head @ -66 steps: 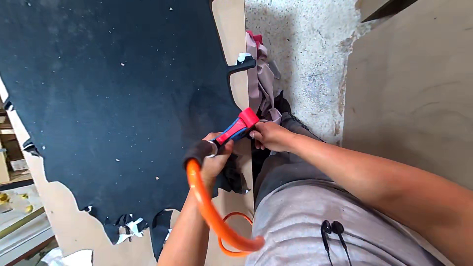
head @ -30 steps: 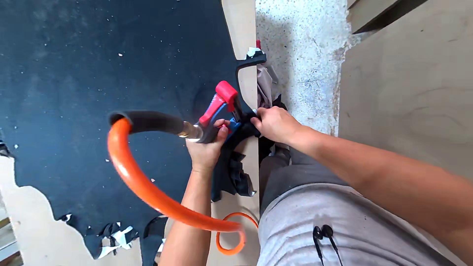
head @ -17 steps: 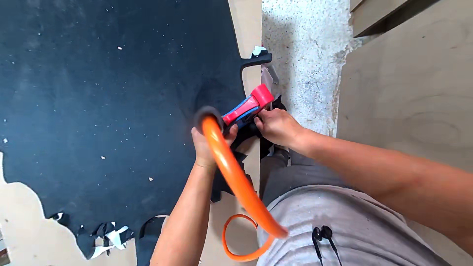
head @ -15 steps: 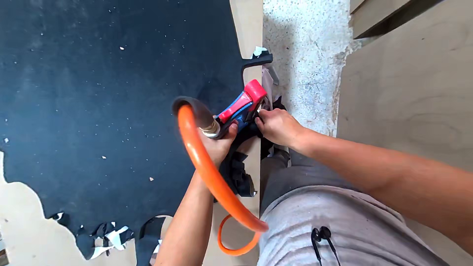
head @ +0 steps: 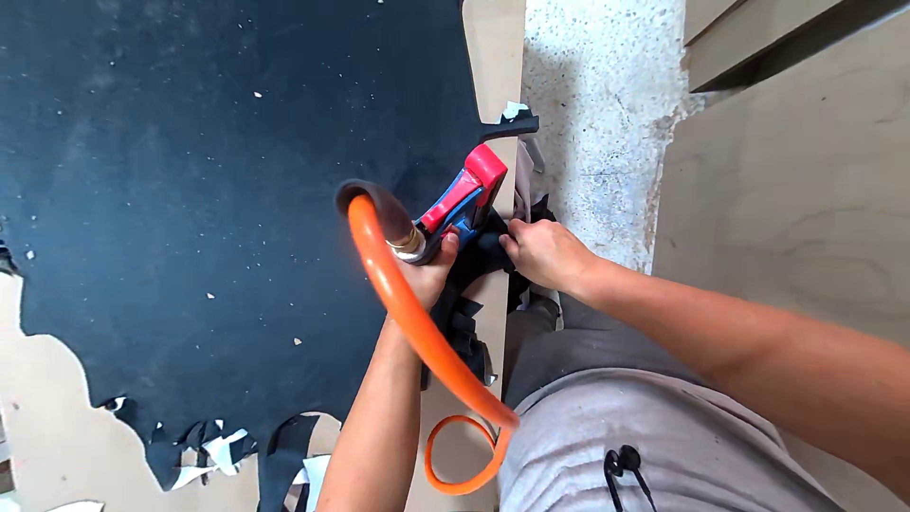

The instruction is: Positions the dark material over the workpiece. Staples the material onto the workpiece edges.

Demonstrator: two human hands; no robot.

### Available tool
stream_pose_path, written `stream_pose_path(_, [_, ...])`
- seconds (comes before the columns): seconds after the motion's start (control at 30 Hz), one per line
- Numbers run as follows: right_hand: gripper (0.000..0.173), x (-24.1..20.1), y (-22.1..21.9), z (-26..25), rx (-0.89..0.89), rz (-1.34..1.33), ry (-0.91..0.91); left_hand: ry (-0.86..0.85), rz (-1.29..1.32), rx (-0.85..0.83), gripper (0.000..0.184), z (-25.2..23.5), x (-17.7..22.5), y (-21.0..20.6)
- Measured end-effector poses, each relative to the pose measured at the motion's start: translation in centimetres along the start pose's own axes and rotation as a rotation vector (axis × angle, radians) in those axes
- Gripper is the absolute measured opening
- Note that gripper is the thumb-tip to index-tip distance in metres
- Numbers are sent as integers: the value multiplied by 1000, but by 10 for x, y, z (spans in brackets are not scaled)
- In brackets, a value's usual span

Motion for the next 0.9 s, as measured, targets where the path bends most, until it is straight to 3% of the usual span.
stream_pose_path(0.13, [42, -2, 5, 1, -38, 76, -10, 12, -30, 31, 27, -2, -5, 11])
stream_pose_path(0.23, [38, -7, 26, -8, 193, 160, 175, 25, 29, 56, 29, -9, -8, 15])
stream_pose_path(0.27, [46, -10, 36, -17, 272, 168, 266, 27, 30, 58, 30, -11, -9, 16])
stream_pose_path(0.3, [67, -12, 43, -27, 302, 187, 352, 28, 16, 57, 31, -13, -9, 16])
stream_pose_path(0.37, [108, -12, 44, -53, 228, 254, 491, 23, -50, 51, 31, -15, -9, 17])
stream_pose_path(0.4, [116, -11, 41, -62, 204, 267, 540, 20, -86, 49, 32, -16, -10, 17])
stream_pose_path(0.6, [106, -5, 27, -64, 254, 180, 614, -10, -124, 49, 31, -21, -16, 12])
stream_pose_path(0.9, [114, -6, 22, -67, 170, 276, 552, -3, -1, 94, 29, -35, -17, 25])
Point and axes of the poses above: each hand's wrist, its own z-axis away from the middle knuckle, its own y-axis out of the back of the hand, x = y × z, the point moved 7 cm from there along -z, towards the middle knuckle, and after that the axes turned 4 degrees about x, right-handed, at the moved point
